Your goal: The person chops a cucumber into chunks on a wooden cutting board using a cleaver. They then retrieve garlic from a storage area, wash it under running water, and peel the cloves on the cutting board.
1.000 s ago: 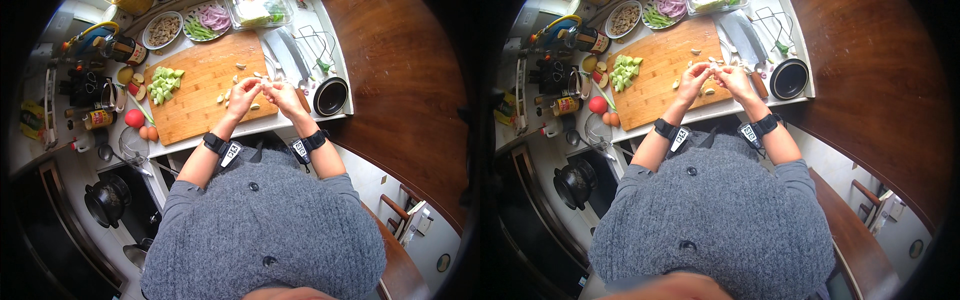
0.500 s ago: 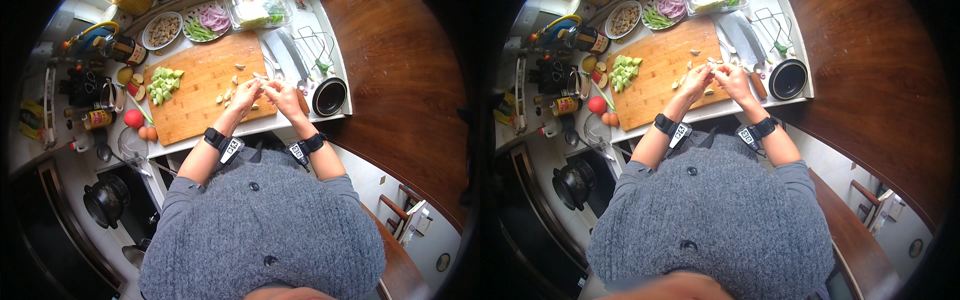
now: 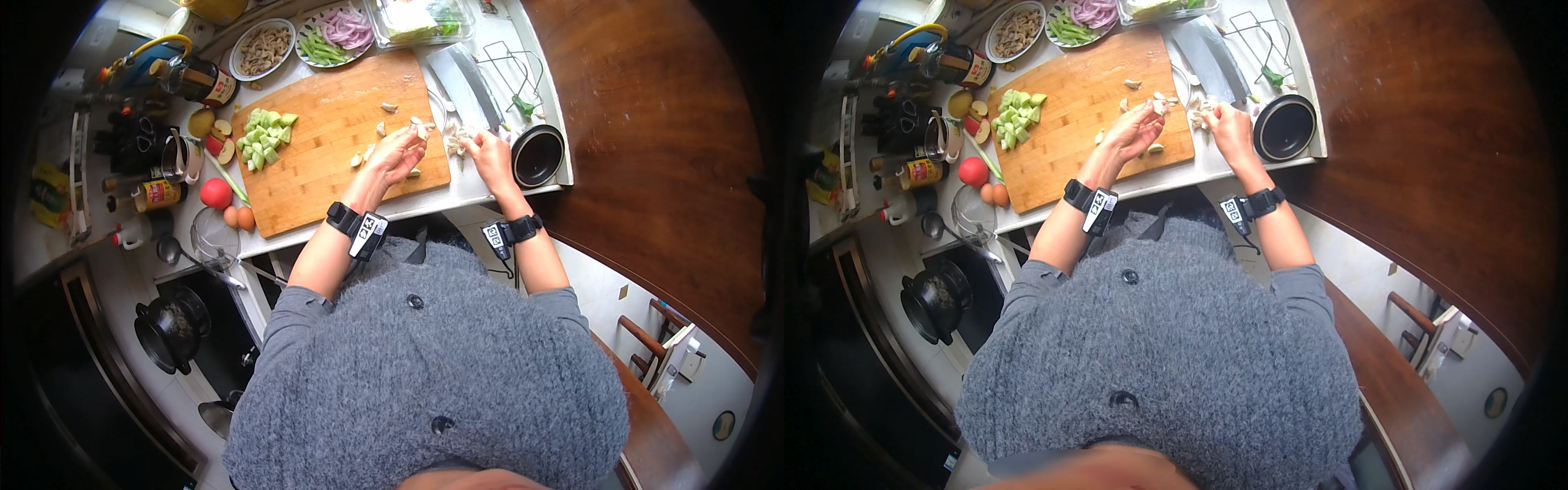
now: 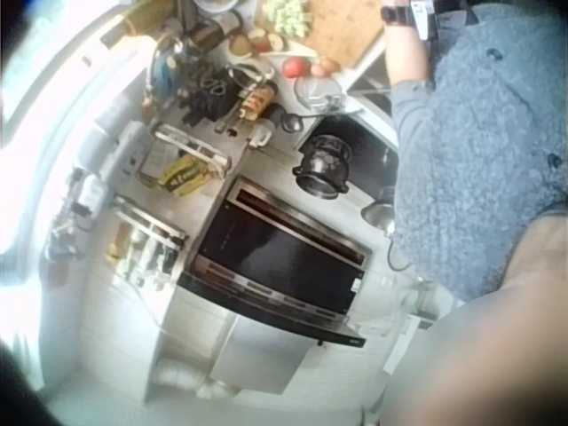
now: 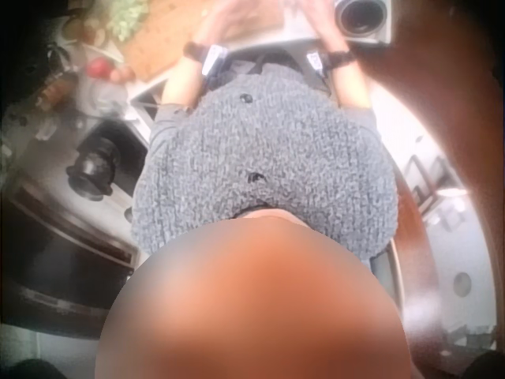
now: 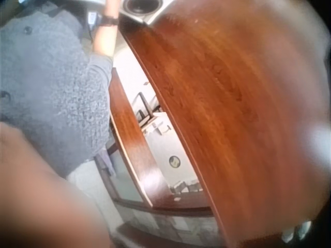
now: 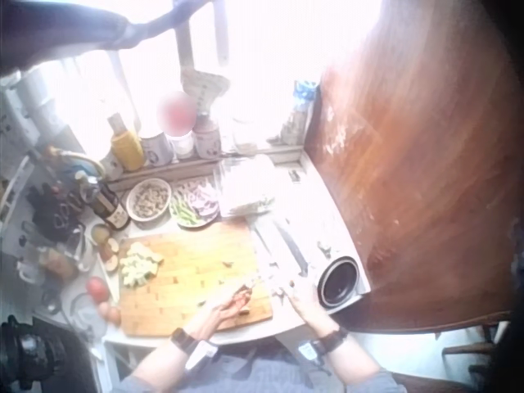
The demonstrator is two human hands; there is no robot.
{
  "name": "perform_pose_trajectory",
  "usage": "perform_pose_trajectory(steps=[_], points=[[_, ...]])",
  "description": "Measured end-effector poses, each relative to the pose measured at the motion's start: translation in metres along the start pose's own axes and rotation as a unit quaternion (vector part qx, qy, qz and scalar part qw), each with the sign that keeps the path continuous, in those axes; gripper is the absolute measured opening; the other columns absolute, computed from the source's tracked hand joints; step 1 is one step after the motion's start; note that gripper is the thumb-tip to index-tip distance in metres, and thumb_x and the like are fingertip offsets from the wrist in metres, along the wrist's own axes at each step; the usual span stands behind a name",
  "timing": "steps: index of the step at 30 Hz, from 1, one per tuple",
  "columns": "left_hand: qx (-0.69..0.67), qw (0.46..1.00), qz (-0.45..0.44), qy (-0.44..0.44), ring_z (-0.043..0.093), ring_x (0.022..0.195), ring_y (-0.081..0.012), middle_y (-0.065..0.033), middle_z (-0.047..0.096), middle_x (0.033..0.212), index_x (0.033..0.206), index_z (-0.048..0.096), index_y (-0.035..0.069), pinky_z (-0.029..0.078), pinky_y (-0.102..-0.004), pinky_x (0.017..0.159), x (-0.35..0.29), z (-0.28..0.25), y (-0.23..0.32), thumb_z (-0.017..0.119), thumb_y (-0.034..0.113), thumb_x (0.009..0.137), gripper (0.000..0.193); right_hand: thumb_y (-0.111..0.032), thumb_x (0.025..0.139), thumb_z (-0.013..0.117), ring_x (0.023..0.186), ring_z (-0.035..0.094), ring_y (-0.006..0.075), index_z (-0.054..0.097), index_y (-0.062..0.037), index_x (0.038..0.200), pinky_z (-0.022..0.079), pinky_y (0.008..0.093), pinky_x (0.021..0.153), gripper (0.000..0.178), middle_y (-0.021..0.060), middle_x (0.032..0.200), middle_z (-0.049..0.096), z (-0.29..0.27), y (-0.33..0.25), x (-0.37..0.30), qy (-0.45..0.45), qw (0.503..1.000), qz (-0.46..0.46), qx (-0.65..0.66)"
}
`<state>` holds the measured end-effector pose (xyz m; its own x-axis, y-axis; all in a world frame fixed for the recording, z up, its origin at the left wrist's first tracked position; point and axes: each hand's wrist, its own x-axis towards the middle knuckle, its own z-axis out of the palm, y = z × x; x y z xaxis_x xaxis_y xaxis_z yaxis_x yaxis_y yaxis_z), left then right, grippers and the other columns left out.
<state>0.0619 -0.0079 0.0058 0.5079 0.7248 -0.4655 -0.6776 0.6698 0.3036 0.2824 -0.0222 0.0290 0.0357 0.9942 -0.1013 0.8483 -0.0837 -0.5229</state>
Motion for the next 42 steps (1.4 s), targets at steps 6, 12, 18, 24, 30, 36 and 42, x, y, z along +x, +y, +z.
perform_pose_trajectory(steps=[6, 12, 18, 24, 30, 36, 42], points=[[0.051, 0.996, 0.030, 0.071, 0.061, 0.094, -0.0168, -0.0086, 0.063, 0.102, 0.108, 0.059, 0.001, 0.052, -0.0270, 0.088, 0.003, 0.000, -0.008, 0.062, 0.005, 0.089, 0.020, -0.022, 0.085, 0.066, 0.066, 0.064, 0.0220, 0.065, 0.0004, 0.092, 0.049, 0.0324, 0.061, 0.023, 0.0161, 0.078, 0.067, 0.020, -0.018, 0.000, 0.065, 0.977, -0.051, 0.194], [0.416, 0.897, 0.128, 0.073, 0.061, 0.084, -0.0113, -0.0066, 0.067, 0.095, 0.105, 0.065, -0.001, 0.051, -0.0237, 0.077, -0.003, 0.008, -0.009, 0.064, 0.012, 0.089, 0.021, -0.017, 0.087, 0.063, 0.062, 0.066, 0.0175, 0.069, -0.0024, 0.089, 0.050, 0.0302, 0.058, 0.017, 0.0112, 0.068, 0.066, 0.004, -0.050, -0.005, -0.026, 0.972, -0.130, 0.192], [0.428, 0.890, 0.131, 0.087, 0.061, 0.080, -0.0099, -0.0062, 0.068, 0.092, 0.104, 0.066, -0.001, 0.051, -0.0239, 0.074, -0.009, 0.014, -0.009, 0.063, 0.014, 0.090, 0.021, -0.019, 0.086, 0.064, 0.048, 0.063, 0.0155, 0.067, 0.0000, 0.079, 0.050, 0.0281, 0.047, 0.020, 0.0104, 0.058, 0.063, -0.002, -0.058, -0.002, -0.111, 0.965, -0.092, 0.219], [0.324, 0.931, 0.161, 0.053, 0.061, 0.084, -0.0097, -0.0061, 0.066, 0.096, 0.109, 0.062, 0.000, 0.051, -0.0236, 0.076, -0.012, 0.018, -0.011, 0.061, 0.011, 0.091, 0.021, -0.019, 0.087, 0.064, 0.048, 0.063, 0.0138, 0.065, 0.0004, 0.075, 0.049, 0.0268, 0.045, 0.023, 0.0104, 0.058, 0.063, -0.003, -0.059, -0.008, -0.095, 0.951, -0.048, 0.292], [0.348, 0.934, 0.078, 0.016, 0.060, 0.087, -0.0094, -0.0040, 0.064, 0.097, 0.113, 0.059, 0.004, 0.049, -0.0229, 0.079, -0.012, 0.008, -0.004, 0.061, 0.011, 0.091, 0.023, -0.014, 0.084, 0.062, 0.058, 0.064, 0.0242, 0.065, -0.0021, 0.080, 0.049, 0.0319, 0.054, 0.013, 0.0131, 0.066, 0.064, 0.004, -0.041, -0.004, 0.054, 0.973, -0.197, 0.104], [0.344, 0.932, 0.110, 0.000, 0.059, 0.095, -0.0104, -0.0059, 0.064, 0.105, 0.120, 0.057, 0.004, 0.049, -0.0248, 0.083, -0.021, 0.013, -0.003, 0.059, 0.007, 0.090, 0.030, -0.015, 0.085, 0.061, 0.063, 0.065, 0.0282, 0.066, -0.0034, 0.081, 0.050, 0.0373, 0.058, 0.014, 0.0161, 0.070, 0.064, -0.004, -0.007, -0.002, -0.027, 0.992, -0.041, -0.116], [0.349, 0.919, 0.183, -0.010, 0.061, 0.097, -0.0132, -0.0083, 0.064, 0.109, 0.122, 0.056, 0.002, 0.049, -0.0275, 0.088, -0.019, 0.023, -0.008, 0.059, 0.003, 0.089, 0.034, -0.016, 0.084, 0.067, 0.059, 0.063, 0.0147, 0.068, -0.0016, 0.096, 0.050, 0.0284, 0.056, 0.019, 0.0086, 0.074, 0.067, -0.005, -0.027, -0.014, -0.046, 0.961, 0.008, 0.272]])
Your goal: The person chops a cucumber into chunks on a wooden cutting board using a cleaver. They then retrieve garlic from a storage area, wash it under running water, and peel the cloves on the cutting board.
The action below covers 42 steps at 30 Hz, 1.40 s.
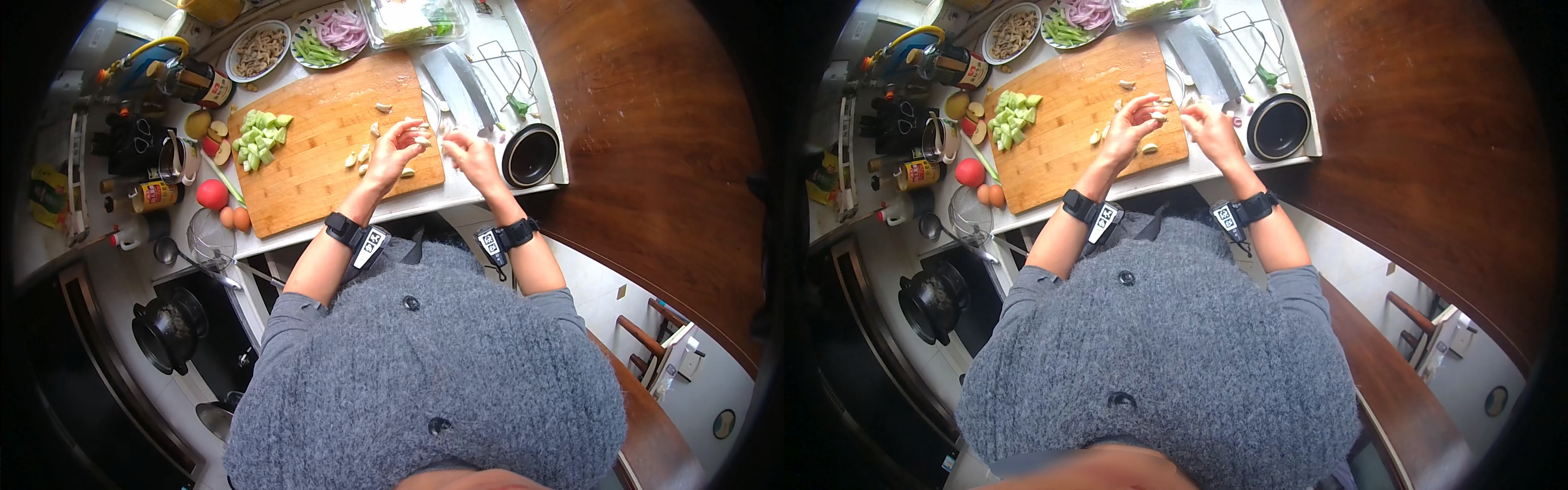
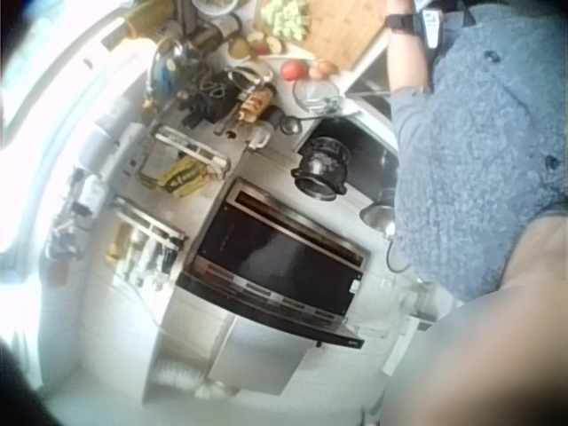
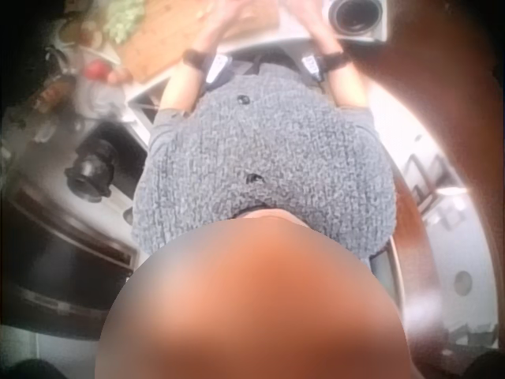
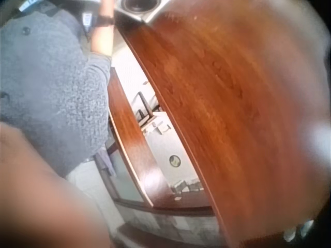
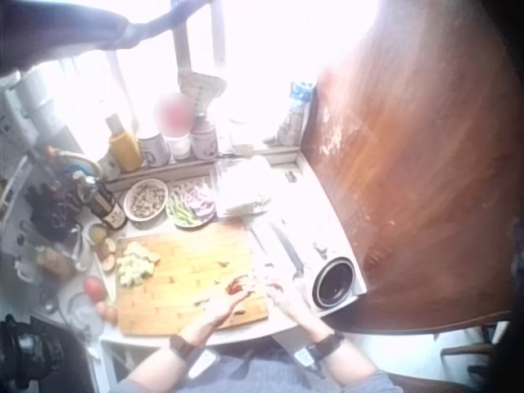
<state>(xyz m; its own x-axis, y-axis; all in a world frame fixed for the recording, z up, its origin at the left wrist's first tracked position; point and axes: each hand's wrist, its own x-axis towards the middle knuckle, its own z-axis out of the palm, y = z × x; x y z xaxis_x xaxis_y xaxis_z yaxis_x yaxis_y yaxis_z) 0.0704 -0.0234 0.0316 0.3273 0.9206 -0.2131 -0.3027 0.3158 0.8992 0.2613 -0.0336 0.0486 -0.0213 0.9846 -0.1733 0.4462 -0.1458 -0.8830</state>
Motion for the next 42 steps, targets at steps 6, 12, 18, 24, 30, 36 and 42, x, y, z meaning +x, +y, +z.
perform_pose_trajectory(steps=[6, 12, 18, 24, 30, 36, 42], points=[[0.105, 0.994, -0.013, 0.007, 0.063, 0.090, -0.0127, -0.0070, 0.068, 0.097, 0.112, 0.063, 0.000, 0.051, -0.0266, 0.084, -0.003, 0.001, -0.002, 0.061, 0.007, 0.089, 0.024, -0.015, 0.088, 0.063, 0.060, 0.059, 0.0060, 0.066, 0.0001, 0.103, 0.048, 0.0224, 0.055, 0.022, 0.0034, 0.074, 0.067, 0.005, -0.021, -0.006, -0.088, 0.995, -0.040, 0.037], [0.168, 0.985, -0.020, 0.018, 0.062, 0.083, -0.0106, -0.0055, 0.067, 0.091, 0.110, 0.064, 0.000, 0.051, -0.0252, 0.078, -0.004, -0.002, -0.005, 0.059, 0.009, 0.091, 0.022, -0.014, 0.090, 0.057, 0.053, 0.060, 0.0086, 0.064, 0.0016, 0.092, 0.049, 0.0235, 0.049, 0.017, 0.0035, 0.063, 0.063, 0.015, -0.019, -0.004, -0.125, 0.990, -0.055, -0.015], [0.191, 0.980, -0.031, 0.046, 0.059, 0.078, -0.0091, -0.0041, 0.066, 0.087, 0.109, 0.064, -0.001, 0.049, -0.0252, 0.071, -0.003, 0.004, -0.015, 0.057, 0.011, 0.091, 0.022, -0.016, 0.089, 0.059, 0.046, 0.061, 0.0116, 0.064, 0.0012, 0.079, 0.049, 0.0258, 0.043, 0.021, 0.0072, 0.055, 0.061, 0.024, -0.017, -0.011, -0.111, 0.993, -0.017, 0.048], [0.096, 0.993, -0.064, 0.036, 0.056, 0.075, -0.0081, -0.0028, 0.063, 0.087, 0.110, 0.062, 0.000, 0.047, -0.0229, 0.067, -0.003, 0.007, -0.021, 0.056, 0.011, 0.092, 0.022, -0.016, 0.085, 0.060, 0.047, 0.062, 0.0140, 0.067, 0.0002, 0.079, 0.050, 0.0299, 0.047, 0.018, 0.0095, 0.055, 0.062, 0.026, -0.006, -0.008, -0.097, 0.994, -0.041, -0.021], [0.018, 0.991, -0.130, 0.027, 0.055, 0.072, -0.0064, -0.0011, 0.061, 0.085, 0.106, 0.061, 0.002, 0.047, -0.0183, 0.067, 0.001, 0.009, -0.023, 0.055, 0.011, 0.093, 0.017, -0.013, 0.079, 0.060, 0.058, 0.065, 0.0205, 0.071, -0.0048, 0.086, 0.051, 0.0343, 0.057, 0.016, 0.0097, 0.060, 0.064, 0.023, 0.011, 0.000, -0.044, 0.985, -0.148, -0.079], [-0.062, 0.982, -0.160, 0.073, 0.058, 0.075, -0.0102, -0.0041, 0.062, 0.090, 0.105, 0.061, 0.004, 0.050, -0.0193, 0.067, 0.009, 0.010, -0.014, 0.059, 0.011, 0.091, 0.015, -0.028, 0.089, 0.057, 0.059, 0.064, 0.0170, 0.070, -0.0035, 0.089, 0.049, 0.0324, 0.058, 0.027, 0.0097, 0.062, 0.064, 0.001, 0.014, 0.012, -0.055, 0.993, 0.096, -0.045], [0.010, 0.994, -0.094, 0.048, 0.060, 0.083, -0.0111, -0.0046, 0.064, 0.093, 0.106, 0.063, 0.003, 0.051, -0.0248, 0.075, 0.010, 0.012, -0.010, 0.066, 0.013, 0.088, 0.021, -0.031, 0.086, 0.067, 0.061, 0.055, 0.0049, 0.068, -0.0013, 0.090, 0.042, 0.0214, 0.054, 0.030, -0.0003, 0.072, 0.063, -0.004, 0.002, 0.009, -0.160, 0.977, 0.056, 0.131]])
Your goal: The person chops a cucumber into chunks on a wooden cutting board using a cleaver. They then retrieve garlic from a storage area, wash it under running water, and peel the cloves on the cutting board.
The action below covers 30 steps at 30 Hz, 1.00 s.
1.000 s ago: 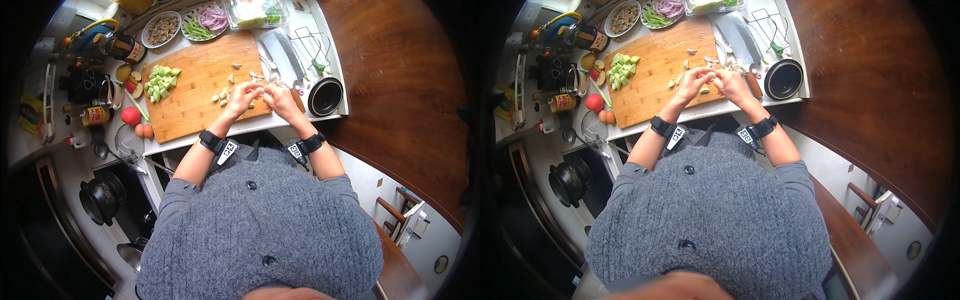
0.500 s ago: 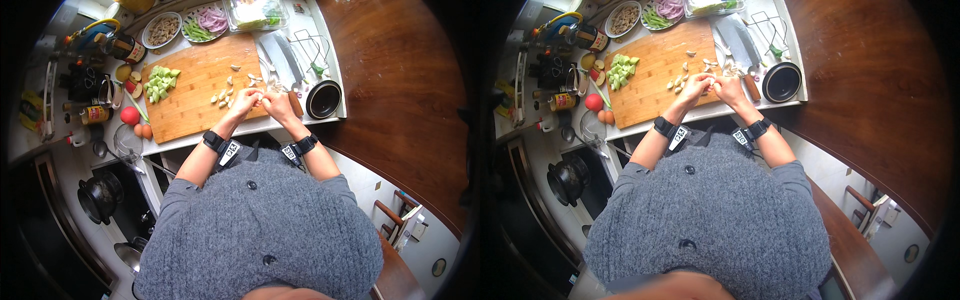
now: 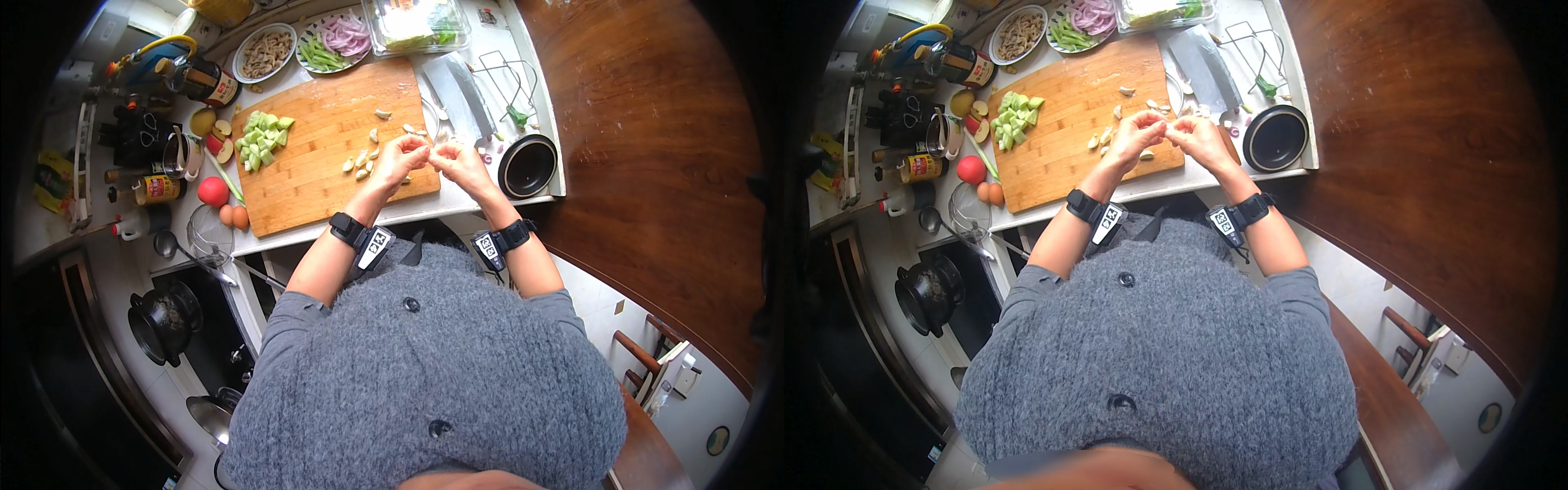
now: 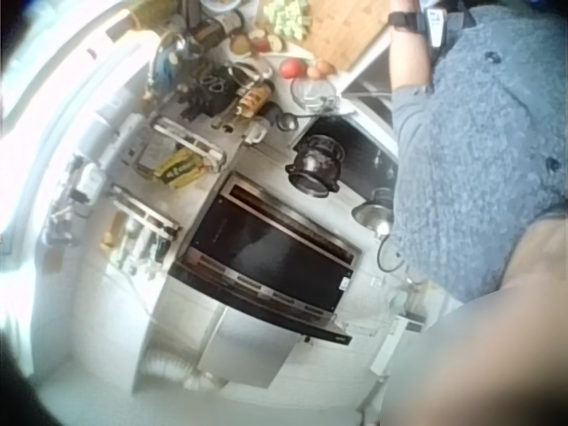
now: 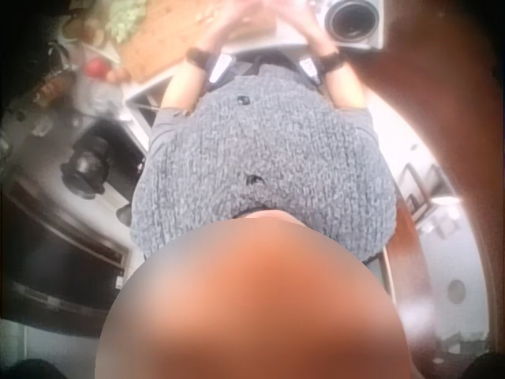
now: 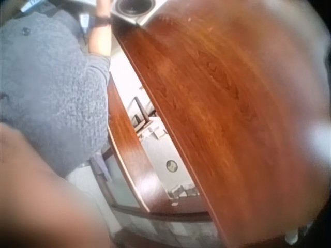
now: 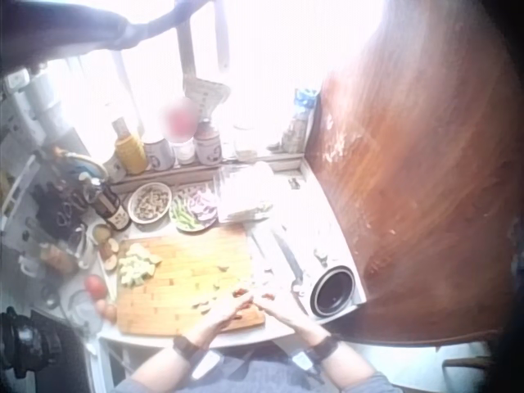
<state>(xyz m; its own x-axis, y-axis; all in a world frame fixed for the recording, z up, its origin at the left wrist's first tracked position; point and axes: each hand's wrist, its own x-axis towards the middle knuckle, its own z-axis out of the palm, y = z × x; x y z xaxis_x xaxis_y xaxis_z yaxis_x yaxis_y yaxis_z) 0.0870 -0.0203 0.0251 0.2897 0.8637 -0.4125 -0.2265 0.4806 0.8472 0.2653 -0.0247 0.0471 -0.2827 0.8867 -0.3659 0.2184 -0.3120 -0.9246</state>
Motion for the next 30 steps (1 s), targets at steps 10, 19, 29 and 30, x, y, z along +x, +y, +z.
perform_pose_trajectory(steps=[10, 19, 29, 30], points=[[0.226, 0.953, 0.183, 0.084, 0.060, 0.080, -0.0107, -0.0051, 0.066, 0.090, 0.102, 0.067, 0.000, 0.049, -0.0244, 0.073, -0.006, 0.009, 0.004, 0.065, 0.010, 0.088, 0.018, -0.019, 0.093, 0.059, 0.056, 0.046, 0.0009, 0.066, -0.0029, 0.102, 0.033, 0.0147, 0.049, 0.019, -0.0018, 0.077, 0.061, 0.006, -0.005, -0.003, -0.020, 0.980, 0.008, 0.198], [0.051, 0.991, 0.123, -0.002, 0.063, 0.086, -0.0121, -0.0055, 0.064, 0.095, 0.107, 0.061, 0.000, 0.052, -0.0250, 0.076, -0.010, 0.022, 0.008, 0.064, 0.008, 0.088, 0.021, -0.012, 0.084, 0.062, 0.069, 0.063, 0.0348, 0.065, -0.0036, 0.089, 0.050, 0.0402, 0.061, 0.010, 0.0168, 0.077, 0.064, 0.002, -0.012, -0.004, 0.127, 0.902, -0.281, -0.301], [0.385, 0.874, 0.295, 0.040, 0.063, 0.079, -0.0138, -0.0066, 0.064, 0.088, 0.097, 0.063, 0.003, 0.052, -0.0266, 0.070, -0.040, 0.019, 0.029, 0.069, 0.004, 0.081, 0.018, -0.012, 0.082, 0.065, 0.071, 0.063, 0.0306, 0.065, -0.0045, 0.085, 0.050, 0.0373, 0.062, 0.008, 0.0134, 0.077, 0.064, -0.013, -0.034, -0.021, 0.043, 0.892, -0.341, -0.294], [0.372, 0.886, 0.272, 0.047, 0.063, 0.079, -0.0130, -0.0061, 0.064, 0.087, 0.098, 0.063, 0.003, 0.052, -0.0262, 0.071, -0.042, 0.019, 0.029, 0.069, 0.004, 0.081, 0.018, -0.012, 0.082, 0.065, 0.071, 0.063, 0.0308, 0.065, -0.0045, 0.084, 0.050, 0.0375, 0.062, 0.008, 0.0133, 0.076, 0.063, -0.013, -0.035, -0.020, 0.039, 0.888, -0.347, -0.299]])
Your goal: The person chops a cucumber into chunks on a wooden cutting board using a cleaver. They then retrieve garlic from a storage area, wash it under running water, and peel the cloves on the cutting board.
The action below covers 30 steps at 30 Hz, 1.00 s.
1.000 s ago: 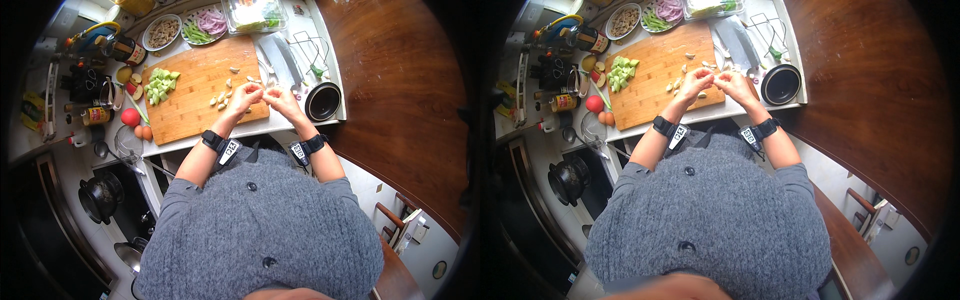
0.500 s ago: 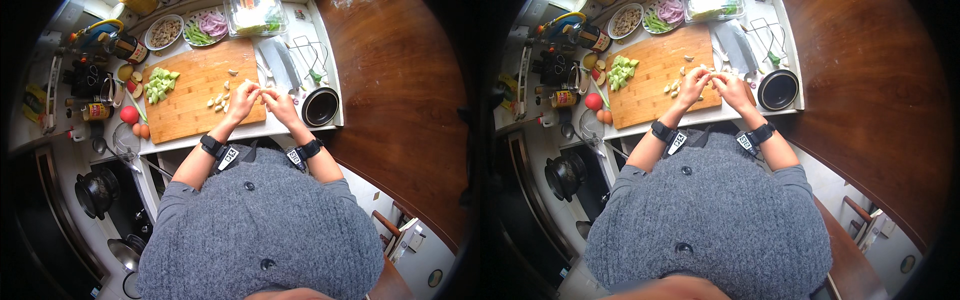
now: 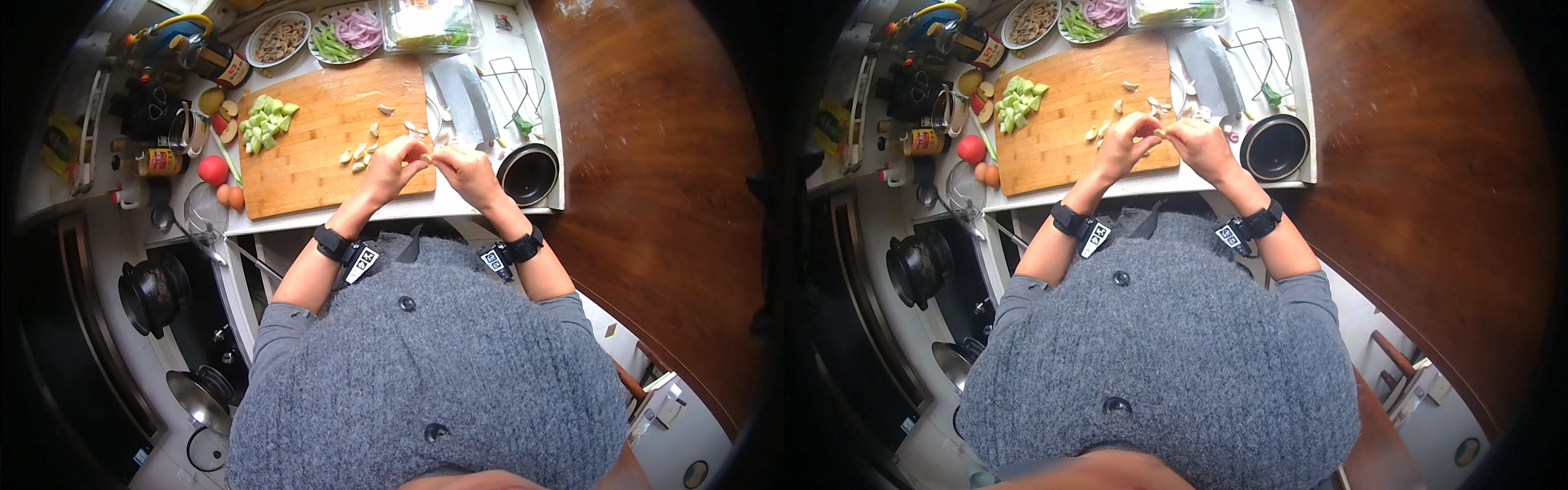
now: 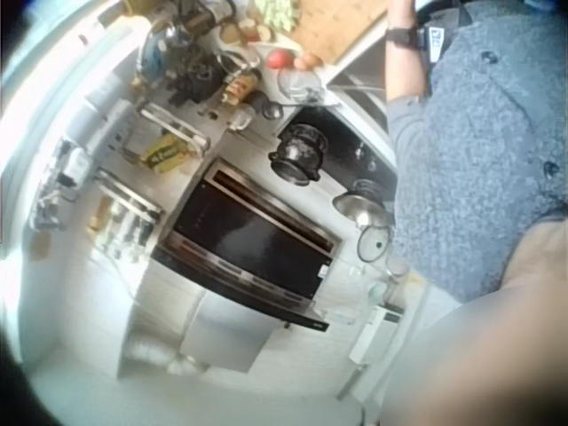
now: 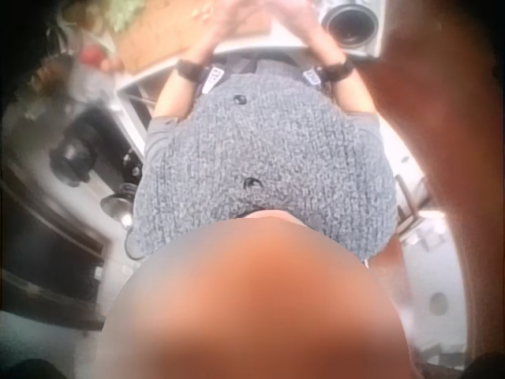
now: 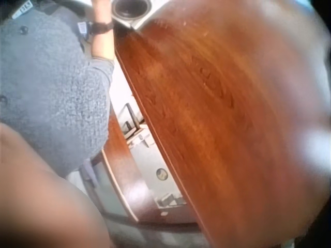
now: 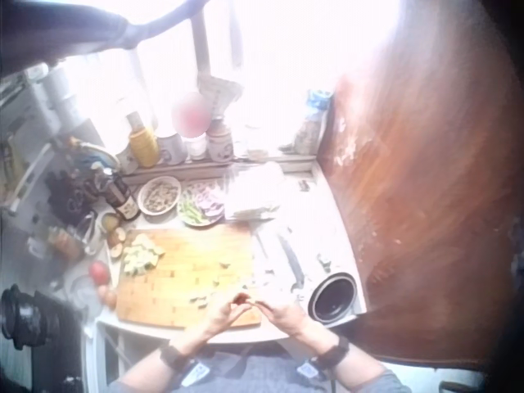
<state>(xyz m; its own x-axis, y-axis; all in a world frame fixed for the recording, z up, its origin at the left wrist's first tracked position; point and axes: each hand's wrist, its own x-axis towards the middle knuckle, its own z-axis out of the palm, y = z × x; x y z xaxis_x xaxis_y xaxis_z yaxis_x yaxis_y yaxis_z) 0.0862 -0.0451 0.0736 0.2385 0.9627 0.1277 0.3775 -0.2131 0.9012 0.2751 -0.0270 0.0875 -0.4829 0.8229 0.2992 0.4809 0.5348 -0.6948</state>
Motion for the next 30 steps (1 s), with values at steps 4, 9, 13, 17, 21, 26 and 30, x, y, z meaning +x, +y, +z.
perform_pose_trajectory(steps=[4, 9, 13, 17, 21, 26, 30], points=[[-0.092, 0.993, -0.076, -0.010, 0.062, 0.080, -0.0097, -0.0036, 0.066, 0.087, 0.099, 0.063, 0.002, 0.052, -0.0248, 0.071, -0.007, 0.000, -0.002, 0.068, 0.005, 0.083, 0.017, -0.013, 0.082, 0.064, 0.069, 0.063, 0.0311, 0.065, -0.0047, 0.083, 0.050, 0.0382, 0.061, 0.008, 0.0131, 0.074, 0.063, 0.003, 0.000, 0.002, -0.010, 1.000, -0.007, 0.004], [-0.252, 0.958, -0.135, -0.002, 0.062, 0.085, -0.0085, -0.0014, 0.066, 0.090, 0.102, 0.064, 0.001, 0.052, -0.0231, 0.072, -0.015, 0.001, -0.008, 0.067, 0.004, 0.085, 0.018, -0.012, 0.082, 0.065, 0.069, 0.064, 0.0299, 0.067, -0.0044, 0.083, 0.051, 0.0374, 0.061, 0.008, 0.0143, 0.074, 0.064, 0.004, -0.005, 0.004, -0.037, 0.999, 0.016, -0.009], [-0.308, 0.938, -0.161, 0.011, 0.062, 0.088, -0.0095, -0.0029, 0.066, 0.094, 0.107, 0.064, 0.001, 0.052, -0.0234, 0.075, -0.020, -0.002, -0.010, 0.065, 0.003, 0.086, 0.021, -0.012, 0.081, 0.065, 0.068, 0.065, 0.0302, 0.068, -0.0033, 0.086, 0.051, 0.0370, 0.061, 0.010, 0.0154, 0.074, 0.064, 0.008, -0.012, 0.006, -0.050, 0.996, 0.054, 0.053], [-0.264, 0.956, -0.129, 0.016, 0.062, 0.088, -0.0112, -0.0052, 0.065, 0.098, 0.109, 0.065, 0.001, 0.052, -0.0253, 0.078, -0.020, -0.006, -0.013, 0.064, 0.002, 0.086, 0.024, -0.010, 0.079, 0.065, 0.067, 0.065, 0.0307, 0.068, -0.0022, 0.084, 0.051, 0.0373, 0.060, 0.009, 0.0160, 0.072, 0.064, 0.013, -0.016, 0.009, -0.062, 0.993, 0.080, 0.063], [-0.231, 0.965, -0.124, 0.011, 0.062, 0.090, -0.0129, -0.0060, 0.066, 0.098, 0.111, 0.065, 0.000, 0.052, -0.0262, 0.081, -0.021, -0.008, -0.017, 0.064, 0.001, 0.086, 0.025, -0.010, 0.078, 0.065, 0.066, 0.065, 0.0304, 0.068, -0.0018, 0.079, 0.050, 0.0376, 0.060, 0.009, 0.0159, 0.071, 0.064, 0.014, -0.022, 0.015, -0.075, 0.990, 0.101, 0.059], [-0.315, 0.933, -0.173, 0.013, 0.061, 0.095, -0.0133, -0.0081, 0.066, 0.104, 0.114, 0.063, 0.000, 0.050, -0.0276, 0.084, -0.023, -0.008, -0.020, 0.062, 0.006, 0.088, 0.027, -0.011, 0.077, 0.066, 0.064, 0.064, 0.0301, 0.066, -0.0019, 0.073, 0.050, 0.0382, 0.060, 0.010, 0.0151, 0.068, 0.063, 0.018, -0.030, 0.018, -0.023, 0.994, 0.098, 0.043], [-0.407, 0.890, -0.206, -0.012, 0.060, 0.100, -0.0137, -0.0088, 0.063, 0.112, 0.123, 0.057, 0.001, 0.048, -0.0288, 0.089, -0.022, -0.005, -0.021, 0.061, 0.012, 0.091, 0.034, -0.011, 0.076, 0.066, 0.064, 0.064, 0.0300, 0.065, -0.0018, 0.072, 0.050, 0.0388, 0.060, 0.011, 0.0145, 0.068, 0.063, 0.030, -0.030, 0.019, 0.010, 0.995, 0.092, 0.023]])
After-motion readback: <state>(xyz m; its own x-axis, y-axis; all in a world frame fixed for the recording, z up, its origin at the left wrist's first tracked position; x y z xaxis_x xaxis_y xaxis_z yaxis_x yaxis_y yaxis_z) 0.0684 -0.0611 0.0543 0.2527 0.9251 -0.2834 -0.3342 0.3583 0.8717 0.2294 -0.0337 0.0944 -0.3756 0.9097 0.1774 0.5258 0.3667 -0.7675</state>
